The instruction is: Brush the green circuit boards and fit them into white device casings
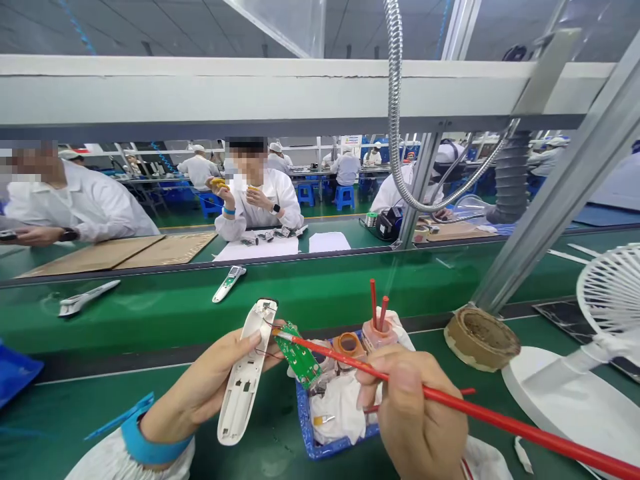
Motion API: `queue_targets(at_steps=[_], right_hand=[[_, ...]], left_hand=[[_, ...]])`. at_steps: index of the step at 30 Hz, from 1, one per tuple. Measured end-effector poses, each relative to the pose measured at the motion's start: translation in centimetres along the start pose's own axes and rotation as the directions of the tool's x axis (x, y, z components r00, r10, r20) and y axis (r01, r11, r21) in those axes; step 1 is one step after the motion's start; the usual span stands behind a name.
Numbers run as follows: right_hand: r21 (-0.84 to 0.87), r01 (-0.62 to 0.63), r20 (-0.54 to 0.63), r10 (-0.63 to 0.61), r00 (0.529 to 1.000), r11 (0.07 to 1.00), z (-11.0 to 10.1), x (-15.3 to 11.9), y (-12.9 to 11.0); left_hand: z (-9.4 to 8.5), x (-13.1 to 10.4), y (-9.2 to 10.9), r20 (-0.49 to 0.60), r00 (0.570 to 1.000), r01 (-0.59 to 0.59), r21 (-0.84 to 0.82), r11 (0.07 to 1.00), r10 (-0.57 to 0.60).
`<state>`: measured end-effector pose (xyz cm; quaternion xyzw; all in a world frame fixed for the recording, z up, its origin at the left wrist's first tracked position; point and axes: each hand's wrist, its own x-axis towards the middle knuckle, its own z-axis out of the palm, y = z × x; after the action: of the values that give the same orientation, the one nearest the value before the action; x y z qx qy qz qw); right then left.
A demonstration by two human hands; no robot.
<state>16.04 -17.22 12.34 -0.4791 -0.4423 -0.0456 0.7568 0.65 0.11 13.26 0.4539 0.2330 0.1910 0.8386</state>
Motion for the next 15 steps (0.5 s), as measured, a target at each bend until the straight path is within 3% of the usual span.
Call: queue_targets(at_steps=[3, 11, 15], right_hand=[[-0.051, 0.056, 0.082, -0.052, 0.995, 0.997, -0.1, -0.2, 0.5], [-0.203, 0.182, 0.170, -0.148, 0.974, 0.962, -1.2, 0.0, 0.5], [-0.344, 0.320, 0.174, -0.275, 0.946, 0.883, -1.9, 0.4, 0.6]], left_hand=[[0.1, 0.2, -0.3, 0.008, 1.000, 0.020, 0.028, 0.999, -0.020], [-0.4, 0.4, -0.6, -0.036, 0.998, 0.042, -0.019, 0.999, -0.043], [-0.8, 0.4, -0.2, -0.036, 0.998, 0.043, -0.023, 0.999, -0.044]])
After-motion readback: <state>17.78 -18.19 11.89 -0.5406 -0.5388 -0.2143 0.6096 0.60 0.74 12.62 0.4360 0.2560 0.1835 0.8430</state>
